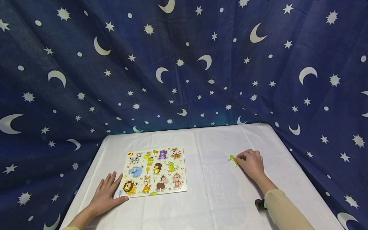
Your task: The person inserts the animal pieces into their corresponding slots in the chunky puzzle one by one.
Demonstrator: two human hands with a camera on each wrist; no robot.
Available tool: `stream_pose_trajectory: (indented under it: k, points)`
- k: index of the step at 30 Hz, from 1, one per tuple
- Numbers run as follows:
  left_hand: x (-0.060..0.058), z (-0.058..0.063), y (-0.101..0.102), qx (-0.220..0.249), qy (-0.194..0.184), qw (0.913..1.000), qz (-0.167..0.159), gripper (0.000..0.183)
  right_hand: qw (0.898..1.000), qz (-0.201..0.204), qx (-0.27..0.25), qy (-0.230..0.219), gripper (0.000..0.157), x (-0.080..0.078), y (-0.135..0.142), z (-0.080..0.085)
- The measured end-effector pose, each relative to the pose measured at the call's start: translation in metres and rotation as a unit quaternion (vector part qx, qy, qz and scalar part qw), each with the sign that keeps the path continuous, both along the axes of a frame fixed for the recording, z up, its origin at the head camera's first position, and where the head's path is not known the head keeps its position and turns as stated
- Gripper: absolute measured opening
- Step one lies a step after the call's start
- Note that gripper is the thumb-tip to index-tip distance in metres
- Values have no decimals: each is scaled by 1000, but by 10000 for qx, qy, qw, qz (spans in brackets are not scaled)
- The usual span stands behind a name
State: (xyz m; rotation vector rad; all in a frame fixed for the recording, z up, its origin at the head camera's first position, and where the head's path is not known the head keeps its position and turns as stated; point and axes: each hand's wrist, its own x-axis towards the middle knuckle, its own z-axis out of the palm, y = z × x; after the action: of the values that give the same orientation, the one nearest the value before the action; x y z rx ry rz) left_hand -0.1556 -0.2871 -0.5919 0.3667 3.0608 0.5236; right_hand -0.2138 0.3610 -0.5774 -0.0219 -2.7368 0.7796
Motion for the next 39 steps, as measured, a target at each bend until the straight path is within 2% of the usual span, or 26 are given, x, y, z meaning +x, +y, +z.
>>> stream_pose_trajectory:
  k: [11, 23, 31, 39]
  points:
    - [0, -1, -1, 26, -34, 10000, 0, 109, 9986, 428, -135, -280, 18, -4, 7, 0]
    - [-1, -2, -1, 29, -9, 10000, -6, 109, 9973, 514, -62, -518, 18, -6, 12, 1]
    - [0, 0, 0, 25, -50, 10000, 13, 109, 9976, 537, 65, -443, 16, -7, 10, 4]
    - [1, 3, 0, 72, -56, 10000, 1, 108, 9985, 525, 35, -142, 17, -8, -7, 11]
